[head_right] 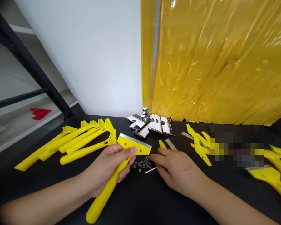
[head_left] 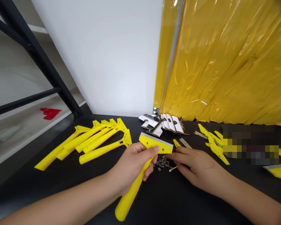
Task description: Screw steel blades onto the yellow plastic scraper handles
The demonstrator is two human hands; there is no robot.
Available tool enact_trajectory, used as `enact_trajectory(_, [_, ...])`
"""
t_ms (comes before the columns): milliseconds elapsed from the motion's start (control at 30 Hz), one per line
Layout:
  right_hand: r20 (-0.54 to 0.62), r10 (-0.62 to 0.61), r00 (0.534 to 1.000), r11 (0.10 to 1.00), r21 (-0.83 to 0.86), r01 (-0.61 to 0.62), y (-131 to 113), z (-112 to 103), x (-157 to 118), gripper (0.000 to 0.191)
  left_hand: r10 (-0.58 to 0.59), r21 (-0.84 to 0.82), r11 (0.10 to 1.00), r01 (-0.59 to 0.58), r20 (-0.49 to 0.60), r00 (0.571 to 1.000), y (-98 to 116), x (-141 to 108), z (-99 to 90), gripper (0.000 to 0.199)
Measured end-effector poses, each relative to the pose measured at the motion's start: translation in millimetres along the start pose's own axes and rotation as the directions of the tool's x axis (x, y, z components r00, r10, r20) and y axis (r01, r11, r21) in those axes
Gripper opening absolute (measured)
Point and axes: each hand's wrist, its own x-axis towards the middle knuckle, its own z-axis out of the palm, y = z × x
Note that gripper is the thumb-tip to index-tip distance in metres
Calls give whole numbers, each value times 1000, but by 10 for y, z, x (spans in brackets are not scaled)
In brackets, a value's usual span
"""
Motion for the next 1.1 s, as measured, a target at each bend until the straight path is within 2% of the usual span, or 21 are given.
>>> enact_trajectory(133, [-7,27,1000,1000,-5,-27,-2,17,21,29,0,12,1000,-1,10,1000,18,-15,-5,39])
enact_trajectory(333, [-102,217,971,945,272,-183,59,44,28,7,-21,19,1000,21,29,999,28,-28,2,40])
enact_trajectory(400, [-95,272,958,910,349,-224,35,39,43,7,-17,13,1000,16,36,999,20,-35,14,40])
enact_trajectory(467, [-65,319,946,860,440,-260,-31,23,65,17,-11,0,1000,11,51,999,6,-50,29,40])
enact_trajectory(500, [-34,352,935,799,532,-282,-75,11,74,21,-8,-10,1000,8,65,998,-3,-60,38,41])
enact_trajectory(533, [13,389,921,692,657,-301,-124,-1,80,23,-3,-21,1000,5,82,997,-12,-71,47,40])
enact_trajectory(567, [75,416,906,532,788,-310,-172,-13,81,23,2,-34,999,1,100,995,-21,-82,55,40])
enact_trajectory(600, [147,427,892,332,892,-306,-217,-25,78,22,7,-50,999,-2,114,993,-29,-91,62,39])
enact_trajectory(633, [215,420,882,125,949,-290,-254,-35,71,22,13,-67,998,-5,123,992,-36,-97,67,38])
enact_trajectory(667, [264,401,877,-45,962,-269,-284,-44,62,21,19,-83,996,-9,124,992,-40,-99,70,38])
enact_trajectory(700, [288,378,880,-149,957,-249,-303,-52,51,21,24,-96,995,-13,119,993,-43,-97,71,37])
enact_trajectory(733, [296,363,883,-209,950,-233,-315,-58,41,20,29,-105,994,-17,113,993,-43,-92,70,37])
enact_trajectory(833, [280,351,894,-272,944,-189,-320,-70,15,21,32,-97,995,-22,103,994,-38,-68,60,40])
enact_trajectory(1100, [281,301,911,-259,944,-206,-350,-85,-14,16,36,-32,999,-33,87,996,-62,-41,44,40])
